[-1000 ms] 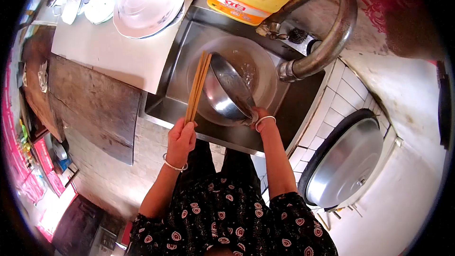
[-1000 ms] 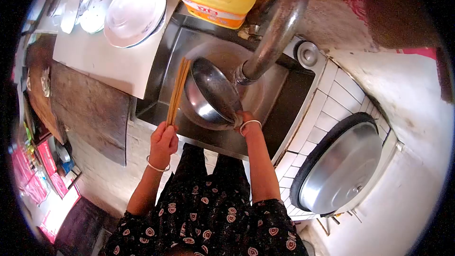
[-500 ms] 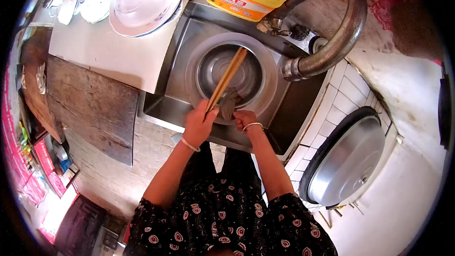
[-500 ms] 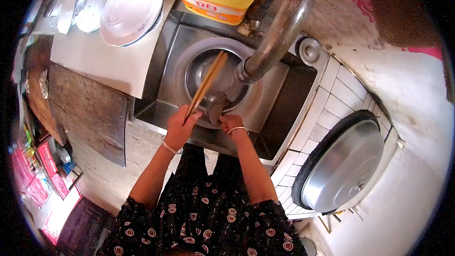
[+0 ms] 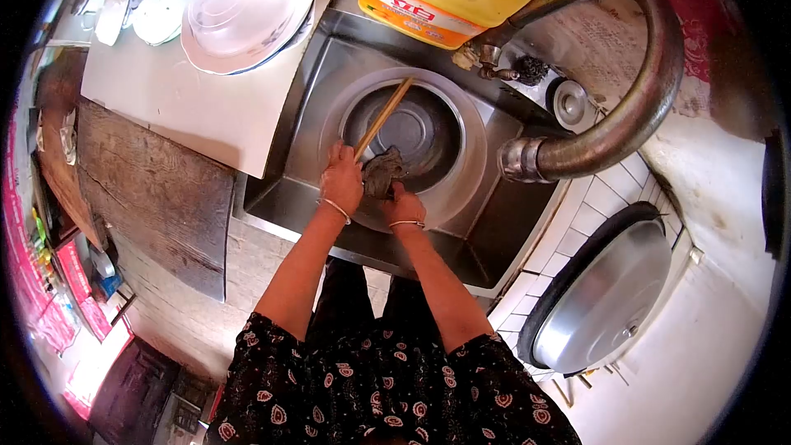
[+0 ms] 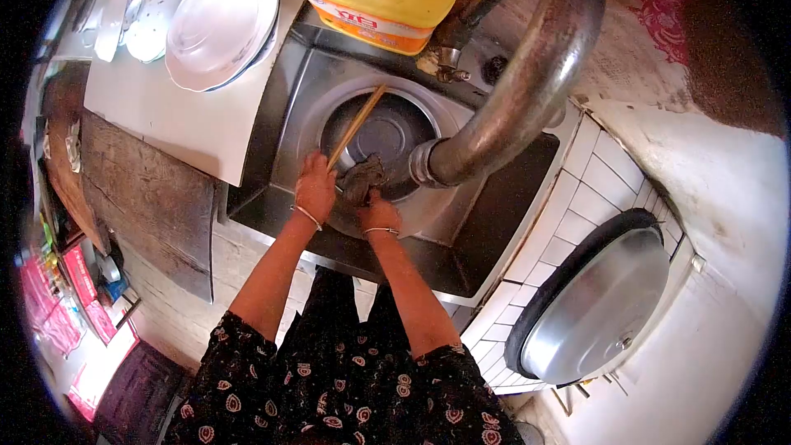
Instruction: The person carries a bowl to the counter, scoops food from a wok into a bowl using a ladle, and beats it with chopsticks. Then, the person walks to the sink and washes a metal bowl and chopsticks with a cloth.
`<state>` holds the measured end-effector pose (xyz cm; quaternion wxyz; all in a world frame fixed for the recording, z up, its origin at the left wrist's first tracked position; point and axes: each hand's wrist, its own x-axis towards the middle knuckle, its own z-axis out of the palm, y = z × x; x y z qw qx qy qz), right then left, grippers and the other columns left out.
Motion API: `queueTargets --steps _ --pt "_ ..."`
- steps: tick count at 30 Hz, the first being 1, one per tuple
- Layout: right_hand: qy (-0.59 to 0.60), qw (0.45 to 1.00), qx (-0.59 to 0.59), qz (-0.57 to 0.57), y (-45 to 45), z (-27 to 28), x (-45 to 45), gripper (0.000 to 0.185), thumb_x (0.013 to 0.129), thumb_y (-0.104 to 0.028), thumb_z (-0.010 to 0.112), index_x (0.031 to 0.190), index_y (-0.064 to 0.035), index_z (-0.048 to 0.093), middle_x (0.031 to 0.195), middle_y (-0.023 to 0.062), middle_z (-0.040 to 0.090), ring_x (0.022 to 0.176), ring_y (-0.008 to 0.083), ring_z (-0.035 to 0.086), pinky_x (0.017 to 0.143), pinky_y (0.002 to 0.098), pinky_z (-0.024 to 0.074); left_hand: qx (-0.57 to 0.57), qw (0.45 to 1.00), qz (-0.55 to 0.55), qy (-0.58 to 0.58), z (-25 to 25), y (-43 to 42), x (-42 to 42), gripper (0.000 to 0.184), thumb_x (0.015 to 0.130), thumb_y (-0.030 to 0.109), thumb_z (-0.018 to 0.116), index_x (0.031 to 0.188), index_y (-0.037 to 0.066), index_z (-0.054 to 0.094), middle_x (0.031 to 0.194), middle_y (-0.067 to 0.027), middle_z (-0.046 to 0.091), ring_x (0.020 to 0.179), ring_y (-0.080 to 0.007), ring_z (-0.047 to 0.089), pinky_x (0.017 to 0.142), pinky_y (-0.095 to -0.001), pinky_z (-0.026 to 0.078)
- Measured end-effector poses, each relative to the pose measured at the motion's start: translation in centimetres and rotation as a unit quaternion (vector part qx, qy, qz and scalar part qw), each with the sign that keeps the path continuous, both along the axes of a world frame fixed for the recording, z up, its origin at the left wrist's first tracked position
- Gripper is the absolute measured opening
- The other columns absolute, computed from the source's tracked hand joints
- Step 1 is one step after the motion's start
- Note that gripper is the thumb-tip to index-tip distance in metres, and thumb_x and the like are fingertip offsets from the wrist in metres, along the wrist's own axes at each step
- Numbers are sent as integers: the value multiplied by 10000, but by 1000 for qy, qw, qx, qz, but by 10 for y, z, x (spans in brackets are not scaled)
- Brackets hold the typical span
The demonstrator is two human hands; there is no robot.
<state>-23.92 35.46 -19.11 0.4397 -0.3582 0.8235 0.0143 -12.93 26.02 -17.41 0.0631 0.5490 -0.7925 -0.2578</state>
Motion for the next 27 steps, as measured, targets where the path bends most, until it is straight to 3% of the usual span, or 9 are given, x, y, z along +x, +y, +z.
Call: queueTargets --steps 5,7,11,14,17,19,22,25,27 --pt "36 992 -111 -57 15 -27 -8 191 703 -140 616 886 -91 606 801 171 634 782 342 612 698 440 488 117 991 28 -54 7 -13 -4 235 838 113 535 1019 22 415 1255 -217 395 1103 -398 458 836 -466 452" --pt "82 982 -128 -114 24 -35 -25 119 707 -95 601 823 -69 603 761 175 625 747 349 608 677 434 490 40 998 36 -33 -1 -6 1 239 824 106 553 1004 25 418 1231 -223 413 1077 -399 474 814 -469 457" --pt "106 969 -196 -108 35 -39 -42 145 704 -39 601 847 -46 584 773 176 627 745 350 610 669 418 494 27 999 28 11 -3 -7 4 259 768 91 612 948 26 438 1055 -225 535 925 -394 553 732 -456 469" --pt "107 974 -182 -77 33 -40 -47 162 713 -22 604 872 -36 572 791 179 629 736 351 613 658 404 495 97 979 123 130 1 -16 9 266 725 73 639 907 30 449 825 -207 583 771 -388 586 656 -430 466" --pt "86 979 -164 -79 30 -41 -45 170 736 -17 601 901 -28 562 809 171 630 724 329 618 652 387 496 107 974 151 133 30 -18 8 245 710 52 628 889 42 461 726 -192 569 708 -384 584 616 -412 458" --pt "57 973 -199 -100 32 -48 -46 164 756 -10 589 916 -16 555 813 158 632 715 298 623 651 380 497 37 983 109 142 55 -13 4 241 704 43 634 893 35 484 709 -185 559 656 -375 576 574 -373 457" --pt "-22 958 -161 -236 42 -64 -48 163 781 5 565 942 -5 539 844 137 624 727 234 612 652 353 499 -10 987 80 138 86 -2 4 216 699 25 621 879 31 501 695 -181 540 623 -368 566 547 -344 452" --pt "-88 903 -260 -332 34 -26 -50 164 801 6 539 964 -2 527 903 127 604 771 191 590 676 325 493 -31 987 72 138 108 1 5 181 691 5 598 847 29 511 687 -182 522 614 -368 557 540 -341 451" --pt "13 897 -361 -256 21 10 -53 200 805 3 541 1005 -11 525 955 129 594 801 189 587 705 307 484 -56 987 63 140 117 -1 4 163 683 -8 586 826 29 517 684 -182 516 611 -367 552 535 -345 451"
